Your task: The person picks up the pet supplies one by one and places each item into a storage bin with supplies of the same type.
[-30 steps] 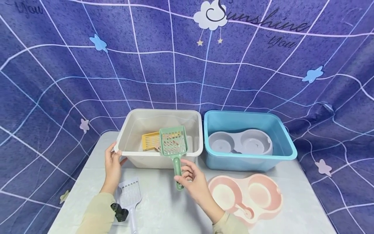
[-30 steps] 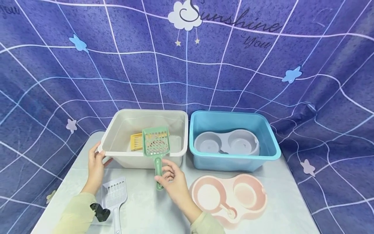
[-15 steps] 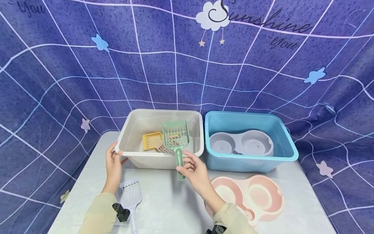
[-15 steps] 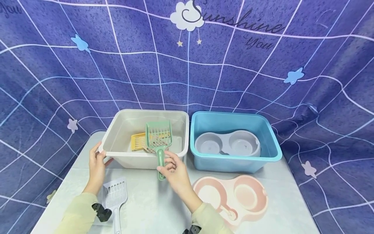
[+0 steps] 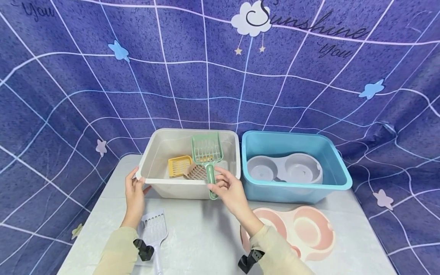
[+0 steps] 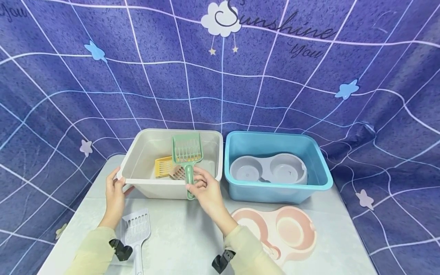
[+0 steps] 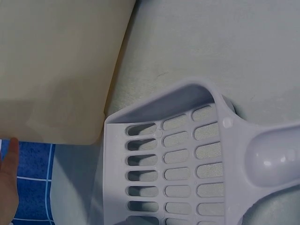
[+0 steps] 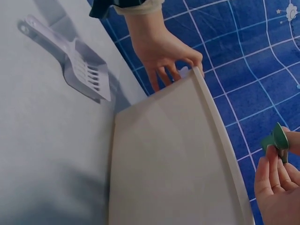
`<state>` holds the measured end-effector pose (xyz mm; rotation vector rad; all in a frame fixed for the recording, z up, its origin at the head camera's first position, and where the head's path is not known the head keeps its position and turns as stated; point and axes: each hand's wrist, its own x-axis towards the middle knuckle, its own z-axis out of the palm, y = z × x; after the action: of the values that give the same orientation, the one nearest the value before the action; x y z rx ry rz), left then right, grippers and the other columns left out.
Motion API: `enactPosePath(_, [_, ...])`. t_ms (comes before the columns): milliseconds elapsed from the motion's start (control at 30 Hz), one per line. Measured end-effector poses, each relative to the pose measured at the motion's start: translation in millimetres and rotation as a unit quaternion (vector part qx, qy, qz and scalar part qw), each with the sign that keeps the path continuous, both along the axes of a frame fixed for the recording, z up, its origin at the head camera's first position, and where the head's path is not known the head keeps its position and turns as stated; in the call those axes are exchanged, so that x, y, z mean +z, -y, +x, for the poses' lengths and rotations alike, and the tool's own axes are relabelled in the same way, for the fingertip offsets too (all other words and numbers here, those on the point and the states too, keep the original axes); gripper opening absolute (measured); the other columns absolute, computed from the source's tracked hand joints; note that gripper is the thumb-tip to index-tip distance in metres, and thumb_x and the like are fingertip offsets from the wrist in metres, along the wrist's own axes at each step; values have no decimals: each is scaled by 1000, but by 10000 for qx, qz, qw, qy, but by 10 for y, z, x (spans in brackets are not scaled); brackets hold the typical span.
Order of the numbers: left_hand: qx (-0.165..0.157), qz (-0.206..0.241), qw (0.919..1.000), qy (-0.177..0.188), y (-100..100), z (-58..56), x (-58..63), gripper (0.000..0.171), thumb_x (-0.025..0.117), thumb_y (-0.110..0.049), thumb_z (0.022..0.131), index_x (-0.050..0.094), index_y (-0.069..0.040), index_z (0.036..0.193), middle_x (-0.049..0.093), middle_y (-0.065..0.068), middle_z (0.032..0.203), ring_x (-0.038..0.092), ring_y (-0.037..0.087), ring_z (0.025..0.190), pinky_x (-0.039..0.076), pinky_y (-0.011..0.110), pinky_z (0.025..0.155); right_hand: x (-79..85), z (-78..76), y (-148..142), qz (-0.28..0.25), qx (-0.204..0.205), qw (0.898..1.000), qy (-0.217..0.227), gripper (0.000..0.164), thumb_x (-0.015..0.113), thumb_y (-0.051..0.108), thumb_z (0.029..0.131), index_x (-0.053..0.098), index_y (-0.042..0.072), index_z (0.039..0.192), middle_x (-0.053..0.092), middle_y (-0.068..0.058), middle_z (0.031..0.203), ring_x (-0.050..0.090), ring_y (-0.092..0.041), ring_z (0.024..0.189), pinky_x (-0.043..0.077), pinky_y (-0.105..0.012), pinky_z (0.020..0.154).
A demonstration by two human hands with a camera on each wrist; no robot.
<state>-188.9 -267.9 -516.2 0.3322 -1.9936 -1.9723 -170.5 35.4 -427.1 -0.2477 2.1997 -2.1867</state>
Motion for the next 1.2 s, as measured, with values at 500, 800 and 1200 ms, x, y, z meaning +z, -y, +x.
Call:
enactPosePath(500, [-17,-53,9999,86,-18,17,2,49,33,-17,107,24,-21,155,34,5,153,39,25,135,41,50,111,44,-279,-21,272,-56,9996,43,58,76,1,85,54,-2,138,66,-14,104,49,-7,75,44,-12,61])
enactPosePath(800, [-5,-103,9999,26,-31,24,7,49,33,-18,107,24,-21,155,35,6,152,40,25,135,41,51,111,10,-440,-33,489,-137,9986,-136,55,76,3,86,55,-2,136,68,-16,104,49,-8,74,43,-13,61])
enactPosePath(1200, [57,-43,10000,-41,-21,20,21,48,34,-17,107,26,-20,154,37,6,150,43,25,131,45,44,108,-7,-576,-39,741,-158,9971,-58,55,77,6,85,57,-1,136,70,-14,104,57,-8,78,50,-15,65])
